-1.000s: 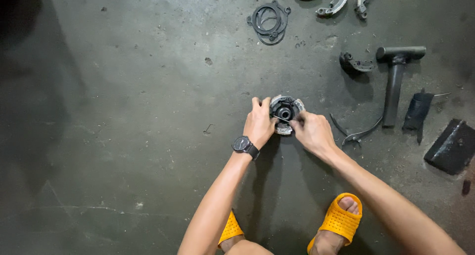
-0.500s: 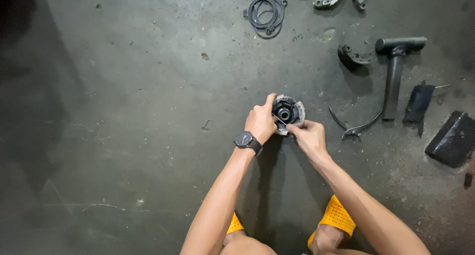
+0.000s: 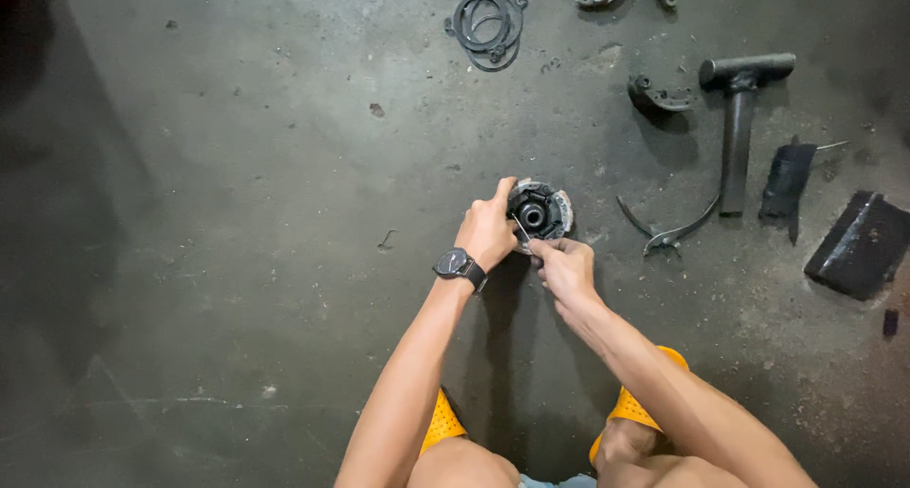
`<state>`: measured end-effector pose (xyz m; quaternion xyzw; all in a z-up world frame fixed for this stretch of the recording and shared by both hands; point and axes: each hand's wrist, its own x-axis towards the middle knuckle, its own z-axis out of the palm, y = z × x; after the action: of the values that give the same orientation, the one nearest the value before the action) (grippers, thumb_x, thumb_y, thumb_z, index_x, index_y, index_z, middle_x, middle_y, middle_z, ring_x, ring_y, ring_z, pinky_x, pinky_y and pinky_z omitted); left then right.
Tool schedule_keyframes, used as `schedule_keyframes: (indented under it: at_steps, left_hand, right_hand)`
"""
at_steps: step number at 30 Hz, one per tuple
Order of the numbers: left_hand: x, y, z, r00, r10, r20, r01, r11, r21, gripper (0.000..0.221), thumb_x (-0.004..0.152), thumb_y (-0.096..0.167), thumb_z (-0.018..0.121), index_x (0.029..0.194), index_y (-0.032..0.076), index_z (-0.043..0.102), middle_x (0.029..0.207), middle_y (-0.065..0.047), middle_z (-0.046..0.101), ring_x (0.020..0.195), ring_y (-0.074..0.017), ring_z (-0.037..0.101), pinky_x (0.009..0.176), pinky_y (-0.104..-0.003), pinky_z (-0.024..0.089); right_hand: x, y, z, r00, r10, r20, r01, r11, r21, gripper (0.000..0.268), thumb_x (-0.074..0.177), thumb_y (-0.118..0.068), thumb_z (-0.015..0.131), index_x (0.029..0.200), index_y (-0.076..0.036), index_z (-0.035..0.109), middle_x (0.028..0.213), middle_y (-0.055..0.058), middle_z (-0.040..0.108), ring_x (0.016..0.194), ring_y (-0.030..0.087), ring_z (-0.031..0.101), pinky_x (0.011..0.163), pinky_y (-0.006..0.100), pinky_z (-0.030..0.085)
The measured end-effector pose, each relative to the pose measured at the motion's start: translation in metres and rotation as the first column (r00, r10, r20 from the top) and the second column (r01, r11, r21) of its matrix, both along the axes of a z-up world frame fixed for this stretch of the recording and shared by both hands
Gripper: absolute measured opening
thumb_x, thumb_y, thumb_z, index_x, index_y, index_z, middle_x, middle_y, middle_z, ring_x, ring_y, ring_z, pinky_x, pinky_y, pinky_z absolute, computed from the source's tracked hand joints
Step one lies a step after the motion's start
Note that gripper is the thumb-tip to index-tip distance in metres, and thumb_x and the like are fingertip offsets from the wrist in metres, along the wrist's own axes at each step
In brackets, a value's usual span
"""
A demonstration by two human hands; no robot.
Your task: Repairing and assembling a centrifugal clutch assembly for a motorcycle.
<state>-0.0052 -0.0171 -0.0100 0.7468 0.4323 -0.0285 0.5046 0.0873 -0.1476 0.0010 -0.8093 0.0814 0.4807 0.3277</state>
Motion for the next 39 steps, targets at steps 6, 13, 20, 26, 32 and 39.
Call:
schedule_keyframes:
  at_steps: [6, 13, 20, 26, 32, 39]
  left_hand:
    - [0.003, 0.002, 0.008, 1.000, -0.004, -0.030, 0.006, 0.998, 0.057, 0.061, 0.076, 0.001, 0.072, 0.132, 0.012, 0.051, 0.091, -0.029, 0.072, 0.090, -0.0494, 0.069, 0.076, -0.057, 0.054]
    - [0.007, 0.004, -0.001, 0.999, 0.040, -0.032, -0.038, 0.998, 0.047, 0.057, 0.076, 0.003, 0.075, 0.126, 0.012, 0.050, 0.090, -0.027, 0.072, 0.090, -0.0479, 0.070, 0.073, -0.057, 0.056]
    - [0.010, -0.003, -0.004, 0.993, 0.044, -0.112, -0.036, 0.997, 0.072, 0.058, 0.076, -0.001, 0.072, 0.128, 0.012, 0.050, 0.089, -0.027, 0.071, 0.090, -0.0494, 0.069, 0.075, -0.058, 0.055]
    - [0.002, 0.001, 0.004, 0.996, 0.089, -0.005, -0.089, 0.994, 0.065, 0.058, 0.078, 0.003, 0.074, 0.130, 0.015, 0.054, 0.092, -0.028, 0.072, 0.092, -0.0488, 0.068, 0.076, -0.057, 0.055]
    - [-0.020, -0.016, 0.007, 0.964, 0.155, 0.215, -0.132, 0.984, -0.116, 0.063, 0.083, 0.010, 0.072, 0.142, 0.008, 0.052, 0.103, -0.028, 0.070, 0.099, -0.0432, 0.071, 0.084, -0.048, 0.058]
    - [-0.013, -0.021, 0.008, 0.945, 0.306, 0.113, -0.301, 0.952, -0.054, 0.029, 0.088, 0.023, 0.071, 0.110, 0.005, 0.076, 0.100, -0.023, 0.074, 0.096, -0.0382, 0.073, 0.084, -0.043, 0.058]
  right_hand:
    - [0.017, 0.003, -0.014, 0.992, 0.127, -0.010, -0.127, 0.990, -0.063, 0.023, 0.084, -0.016, 0.078, 0.079, 0.005, 0.069, 0.065, 0.008, 0.064, 0.050, 0.013, 0.052, 0.043, 0.032, 0.036]
    - [0.039, 0.045, 0.010, 0.831, 0.525, 0.182, -0.472, 0.839, -0.270, 0.024, 0.073, -0.017, 0.083, 0.084, 0.004, 0.079, 0.081, 0.018, 0.077, 0.078, 0.024, 0.075, 0.071, 0.037, 0.055]
    - [0.050, 0.107, 0.045, 0.413, 0.904, 0.109, -0.813, 0.420, -0.403, 0.025, 0.076, -0.008, 0.073, 0.094, 0.008, 0.075, 0.099, 0.035, 0.070, 0.099, 0.047, 0.071, 0.083, 0.050, 0.057]
    - [0.051, 0.088, 0.042, 0.133, 0.956, 0.262, -0.878, 0.237, -0.417, 0.023, 0.081, -0.015, 0.070, 0.090, 0.006, 0.074, 0.090, 0.032, 0.070, 0.088, 0.049, 0.071, 0.079, 0.054, 0.057]
    - [0.039, 0.028, 0.059, 0.304, 0.850, 0.429, -0.842, 0.451, -0.297, 0.022, 0.088, -0.021, 0.068, 0.094, 0.000, 0.067, 0.078, 0.029, 0.069, 0.076, 0.048, 0.069, 0.072, 0.057, 0.054]
    - [0.034, 0.011, 0.059, 0.251, 0.868, 0.427, -0.848, 0.410, -0.335, 0.023, 0.088, -0.020, 0.070, 0.095, 0.001, 0.068, 0.080, 0.028, 0.069, 0.079, 0.047, 0.069, 0.074, 0.056, 0.053]
